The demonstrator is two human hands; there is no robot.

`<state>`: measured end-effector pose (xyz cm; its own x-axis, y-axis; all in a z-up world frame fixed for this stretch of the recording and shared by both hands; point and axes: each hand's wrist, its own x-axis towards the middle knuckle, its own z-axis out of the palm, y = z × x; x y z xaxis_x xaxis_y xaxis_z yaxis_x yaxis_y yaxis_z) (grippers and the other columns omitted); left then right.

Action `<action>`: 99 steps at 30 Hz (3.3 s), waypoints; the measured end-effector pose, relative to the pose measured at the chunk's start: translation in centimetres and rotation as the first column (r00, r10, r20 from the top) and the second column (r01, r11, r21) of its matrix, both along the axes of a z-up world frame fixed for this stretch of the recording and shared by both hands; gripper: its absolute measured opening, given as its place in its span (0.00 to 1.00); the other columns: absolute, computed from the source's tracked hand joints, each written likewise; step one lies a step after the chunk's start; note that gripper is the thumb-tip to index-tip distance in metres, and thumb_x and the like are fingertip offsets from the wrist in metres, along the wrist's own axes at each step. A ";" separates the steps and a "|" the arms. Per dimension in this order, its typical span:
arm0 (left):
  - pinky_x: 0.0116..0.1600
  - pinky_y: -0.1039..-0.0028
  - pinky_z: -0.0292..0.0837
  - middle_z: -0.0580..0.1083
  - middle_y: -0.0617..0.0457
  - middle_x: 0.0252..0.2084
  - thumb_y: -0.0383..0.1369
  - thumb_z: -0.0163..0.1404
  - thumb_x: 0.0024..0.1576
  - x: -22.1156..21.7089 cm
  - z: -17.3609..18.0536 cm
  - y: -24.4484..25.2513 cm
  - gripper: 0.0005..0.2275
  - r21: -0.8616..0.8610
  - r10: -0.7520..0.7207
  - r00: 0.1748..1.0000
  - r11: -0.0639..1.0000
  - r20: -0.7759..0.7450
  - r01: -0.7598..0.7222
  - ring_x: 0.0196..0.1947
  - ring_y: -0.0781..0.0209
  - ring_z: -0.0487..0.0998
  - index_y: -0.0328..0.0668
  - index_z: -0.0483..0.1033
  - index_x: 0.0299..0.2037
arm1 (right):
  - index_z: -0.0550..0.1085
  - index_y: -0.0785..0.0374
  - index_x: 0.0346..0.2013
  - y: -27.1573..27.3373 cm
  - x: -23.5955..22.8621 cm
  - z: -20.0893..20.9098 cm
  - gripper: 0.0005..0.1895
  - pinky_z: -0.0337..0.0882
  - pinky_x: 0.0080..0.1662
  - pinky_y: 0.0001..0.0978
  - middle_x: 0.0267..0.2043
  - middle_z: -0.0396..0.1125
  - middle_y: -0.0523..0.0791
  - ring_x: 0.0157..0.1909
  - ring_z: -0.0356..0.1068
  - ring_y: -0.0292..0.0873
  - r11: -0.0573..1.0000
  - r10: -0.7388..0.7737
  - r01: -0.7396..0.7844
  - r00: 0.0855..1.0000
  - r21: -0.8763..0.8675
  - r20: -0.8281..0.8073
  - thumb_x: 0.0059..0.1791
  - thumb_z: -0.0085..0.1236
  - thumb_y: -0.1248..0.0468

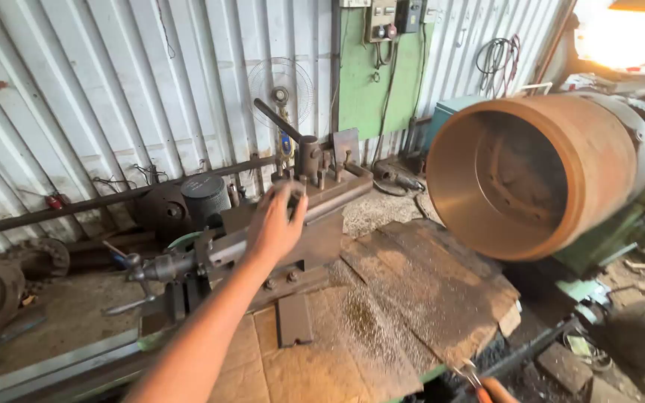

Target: Cleaning metal shavings and debris from a lathe machine using a brush.

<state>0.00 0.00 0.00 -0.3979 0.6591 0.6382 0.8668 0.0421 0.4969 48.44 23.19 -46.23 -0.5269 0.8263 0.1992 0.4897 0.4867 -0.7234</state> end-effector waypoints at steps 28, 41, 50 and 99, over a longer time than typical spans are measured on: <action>0.53 0.50 0.70 0.73 0.39 0.44 0.31 0.45 0.63 -6.1 -5.2 15.7 0.08 0.298 0.525 0.842 0.829 -0.122 -0.474 0.45 0.35 0.73 0.33 0.71 0.43 | 0.78 0.51 0.52 15.6 -38.9 45.2 0.20 0.71 0.42 0.51 0.39 0.69 0.51 0.41 0.72 0.58 0.600 0.470 -0.546 0.832 0.584 0.295 0.53 0.50 0.47; 0.54 0.52 0.71 0.75 0.40 0.46 0.32 0.45 0.63 -6.6 -5.5 15.9 0.08 0.282 0.535 0.835 0.827 -0.129 -0.486 0.46 0.38 0.75 0.33 0.71 0.43 | 0.79 0.52 0.54 18.3 -42.1 44.8 0.22 0.70 0.45 0.47 0.39 0.67 0.52 0.42 0.70 0.55 0.542 0.626 -0.633 0.743 0.553 0.236 0.51 0.54 0.46; 0.53 0.52 0.71 0.74 0.40 0.45 0.31 0.46 0.62 -6.7 -5.3 15.8 0.07 0.283 0.524 0.843 0.833 -0.123 -0.476 0.45 0.38 0.75 0.33 0.71 0.41 | 0.80 0.53 0.52 17.8 -43.6 44.7 0.23 0.72 0.46 0.46 0.44 0.73 0.51 0.45 0.74 0.53 0.577 0.582 -0.653 0.750 0.492 0.313 0.51 0.52 0.44; 0.54 0.51 0.70 0.70 0.32 0.48 0.29 0.50 0.57 -7.0 -4.8 15.4 0.12 0.189 0.498 0.862 0.842 0.091 -0.506 0.49 0.32 0.74 0.33 0.70 0.50 | 0.80 0.59 0.48 16.1 -41.3 45.4 0.26 0.72 0.45 0.48 0.40 0.73 0.53 0.45 0.74 0.57 0.692 0.476 -0.573 0.820 0.439 0.319 0.52 0.51 0.42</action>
<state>-7.00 15.39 -4.85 -0.6654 0.2231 0.7124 0.7349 0.3634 0.5726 7.14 39.25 -0.83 -0.9075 0.2134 0.3619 0.1314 0.9623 -0.2380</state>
